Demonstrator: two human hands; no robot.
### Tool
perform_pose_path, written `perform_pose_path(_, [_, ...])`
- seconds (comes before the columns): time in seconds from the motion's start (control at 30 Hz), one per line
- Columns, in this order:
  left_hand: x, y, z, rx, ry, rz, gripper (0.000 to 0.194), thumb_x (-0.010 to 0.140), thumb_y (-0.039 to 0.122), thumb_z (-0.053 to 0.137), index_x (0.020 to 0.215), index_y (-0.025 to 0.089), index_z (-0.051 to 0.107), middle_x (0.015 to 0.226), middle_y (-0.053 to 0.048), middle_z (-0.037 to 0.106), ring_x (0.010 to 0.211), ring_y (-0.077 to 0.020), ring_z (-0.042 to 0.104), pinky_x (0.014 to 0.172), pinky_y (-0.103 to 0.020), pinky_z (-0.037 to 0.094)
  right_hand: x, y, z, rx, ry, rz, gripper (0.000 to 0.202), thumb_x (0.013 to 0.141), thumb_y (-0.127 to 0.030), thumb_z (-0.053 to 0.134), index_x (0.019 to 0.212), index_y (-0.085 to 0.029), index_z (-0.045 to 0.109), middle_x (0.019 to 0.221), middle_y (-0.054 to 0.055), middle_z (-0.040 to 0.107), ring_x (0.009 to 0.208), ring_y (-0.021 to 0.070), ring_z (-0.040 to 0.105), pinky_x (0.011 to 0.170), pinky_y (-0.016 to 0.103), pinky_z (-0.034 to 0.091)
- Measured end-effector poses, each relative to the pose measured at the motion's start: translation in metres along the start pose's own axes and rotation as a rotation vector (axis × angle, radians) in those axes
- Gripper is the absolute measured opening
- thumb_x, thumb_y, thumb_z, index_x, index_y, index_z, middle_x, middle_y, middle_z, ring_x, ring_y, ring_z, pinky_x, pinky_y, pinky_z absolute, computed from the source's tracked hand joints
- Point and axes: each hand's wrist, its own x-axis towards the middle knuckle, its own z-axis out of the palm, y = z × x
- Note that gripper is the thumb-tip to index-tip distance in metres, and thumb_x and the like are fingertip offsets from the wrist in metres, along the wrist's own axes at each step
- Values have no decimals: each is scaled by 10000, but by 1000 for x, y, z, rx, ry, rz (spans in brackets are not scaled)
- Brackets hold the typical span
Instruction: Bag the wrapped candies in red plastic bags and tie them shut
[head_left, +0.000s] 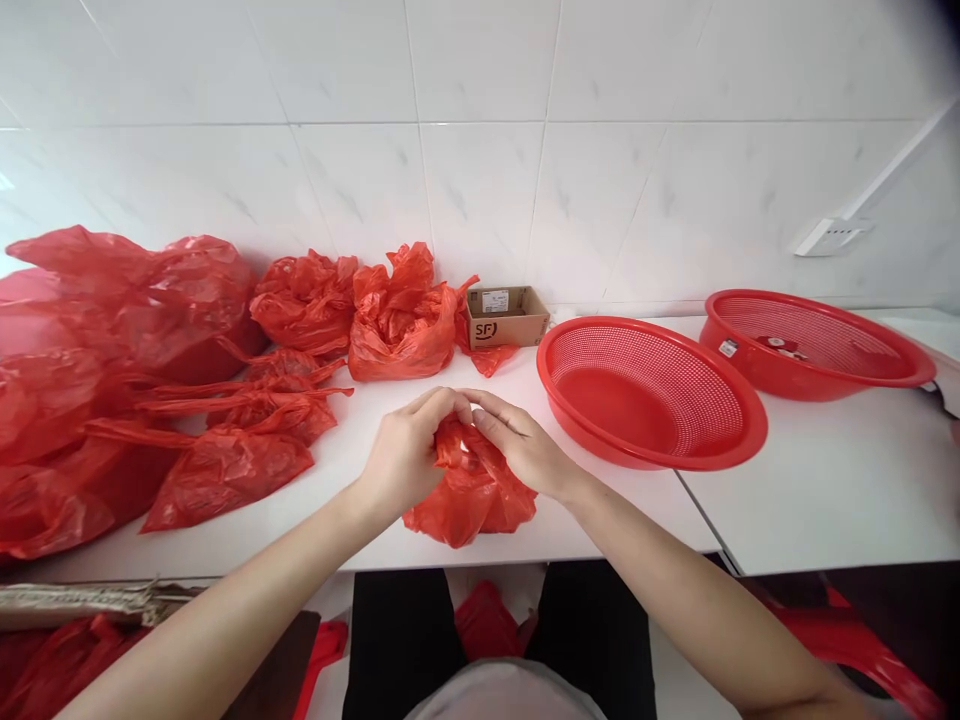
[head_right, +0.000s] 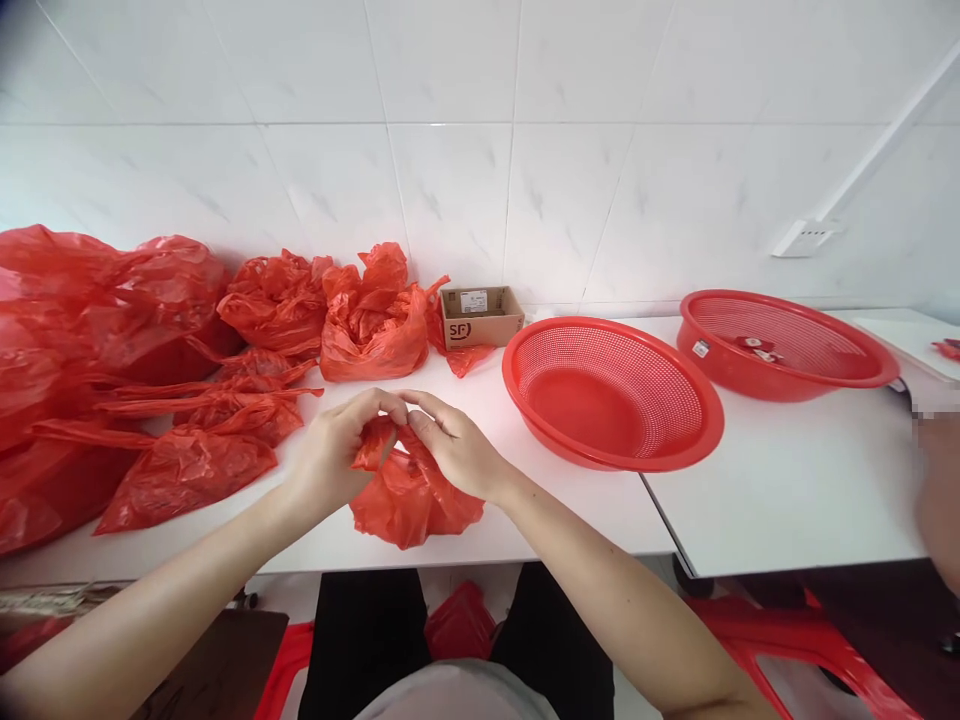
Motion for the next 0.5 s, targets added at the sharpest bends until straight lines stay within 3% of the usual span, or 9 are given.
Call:
perform_pose_path(0.1, [-1, 1, 1, 13, 61, 114, 281, 788, 5, 508, 987, 186, 588, 1019, -34, 635, 962, -149, 619, 806, -254, 497, -4, -4, -4, 40, -96, 93, 238, 971, -359, 470, 1096, -201, 598, 982, 22, 626, 888, 139, 600, 816, 293, 487])
perform_pose_path(0.17, [-2, 2, -1, 10, 53, 138, 289, 853, 46, 508, 1073, 201, 616, 1090, -44, 635, 1049, -155, 612, 887, -266, 491, -9, -11, -6, -29, -83, 103, 219, 971, -359, 471, 1022, -189, 600, 899, 14, 616, 806, 129, 582, 728, 268, 476])
perform_pose_path(0.33, [-21, -9, -19, 58, -94, 146, 360, 942, 168, 478, 1270, 273, 584, 1209, -26, 665, 1077, -163, 625, 930, -290, 500, -33, -29, -15, -615, 26, -162, 209, 982, -295, 454, 896, -192, 614, 796, 9, 625, 731, 124, 530, 716, 268, 407])
perform_pose_path(0.4, [-39, -27, -34, 94, -104, 76, 331, 949, 236, 481, 1244, 308, 612, 1215, -3, 681, 1131, -190, 608, 989, -339, 481, -48, -25, -25, -806, 68, -176, 230, 976, -285, 457, 848, -189, 623, 732, 12, 622, 694, 129, 529, 697, 275, 392])
perform_pose_path(0.5, [-70, -60, -55, 167, -123, -176, 272, 927, 404, 491, 1087, 356, 705, 1149, 21, 721, 1156, -234, 615, 983, -371, 499, -71, -2, -44, -816, 105, 7, 254, 981, -297, 434, 850, -206, 632, 780, 15, 674, 715, 133, 589, 670, 262, 408])
